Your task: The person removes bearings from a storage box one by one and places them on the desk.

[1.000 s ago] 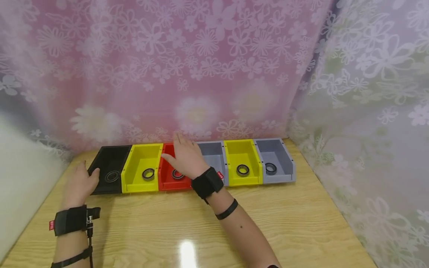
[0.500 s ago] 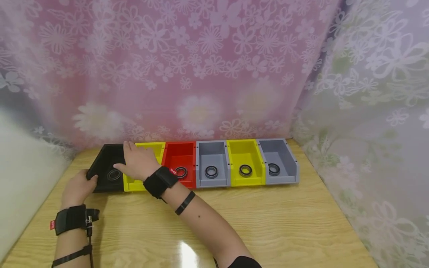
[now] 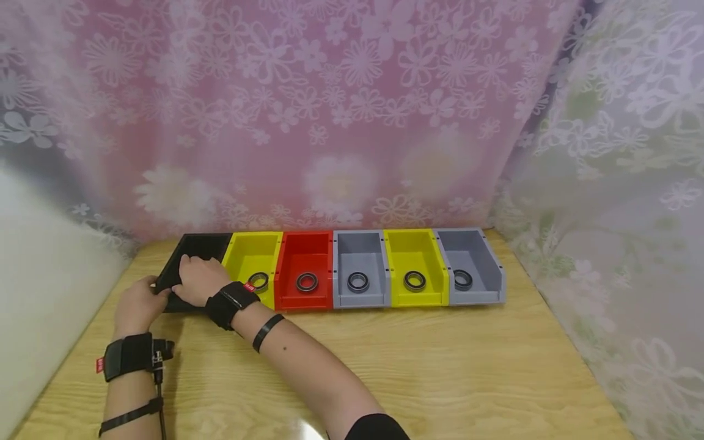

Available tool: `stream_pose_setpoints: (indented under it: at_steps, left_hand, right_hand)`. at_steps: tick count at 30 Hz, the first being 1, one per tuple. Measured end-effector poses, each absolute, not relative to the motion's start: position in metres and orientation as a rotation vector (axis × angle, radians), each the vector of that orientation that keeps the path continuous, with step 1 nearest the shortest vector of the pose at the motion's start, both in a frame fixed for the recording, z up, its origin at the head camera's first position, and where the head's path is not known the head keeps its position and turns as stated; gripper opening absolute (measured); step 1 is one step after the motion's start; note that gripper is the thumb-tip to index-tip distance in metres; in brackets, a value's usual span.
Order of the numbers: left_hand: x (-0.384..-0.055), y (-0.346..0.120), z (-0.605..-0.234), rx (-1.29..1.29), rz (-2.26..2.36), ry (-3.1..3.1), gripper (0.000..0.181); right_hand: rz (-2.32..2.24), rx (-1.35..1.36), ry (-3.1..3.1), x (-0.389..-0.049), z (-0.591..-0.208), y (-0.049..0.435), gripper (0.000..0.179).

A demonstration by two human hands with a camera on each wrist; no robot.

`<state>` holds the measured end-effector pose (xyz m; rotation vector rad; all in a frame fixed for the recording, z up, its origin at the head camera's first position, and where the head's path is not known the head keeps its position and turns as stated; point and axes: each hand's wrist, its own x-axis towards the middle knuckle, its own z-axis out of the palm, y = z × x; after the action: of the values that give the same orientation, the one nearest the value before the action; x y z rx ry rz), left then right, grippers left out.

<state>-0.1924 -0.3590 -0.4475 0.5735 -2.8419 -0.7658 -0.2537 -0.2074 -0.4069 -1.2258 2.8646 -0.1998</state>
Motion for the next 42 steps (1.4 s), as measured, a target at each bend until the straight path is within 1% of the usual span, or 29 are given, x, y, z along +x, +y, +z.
stream_pose_setpoints:
  at_steps: [5,9,13,22,29,35,42]
  left_hand:
    - [-0.192,-0.361,-0.449,0.570,-0.830,-2.868,0.051]
    - [-0.190,-0.365,-0.450,0.552,-0.851,-2.877,0.051]
    - [-0.191,-0.367,-0.450,0.537,-0.832,-2.905,0.053]
    - [-0.192,-0.367,-0.447,0.570,-0.840,-2.934,0.054]
    - [-0.191,-0.368,-0.446,0.605,-0.857,-2.938,0.054]
    - [-0.190,-0.369,-0.446,0.639,-0.847,-2.942,0.054]
    - [-0.191,-0.368,-0.445,0.637,-0.869,-2.957,0.056]
  right_hand:
    - [-0.064,-1.235,2.922,-0.257,-0.424,-0.221,0.064]
    - [0.075,-1.282,2.974,-0.261,-0.438,-0.233,0.052]
    - [0.153,-1.255,3.020,-0.266,-0.449,-0.241,0.041]
    - [0.346,-1.187,3.068,-0.263,-0.453,-0.250,0.024]
    - [0.313,-1.137,3.034,-0.262,-0.455,-0.256,0.013]
    - [0.339,-1.109,3.024,-0.261,-0.455,-0.262,0.010]
    - [0.390,-1.014,2.944,-0.264,-0.451,-0.268,0.014]
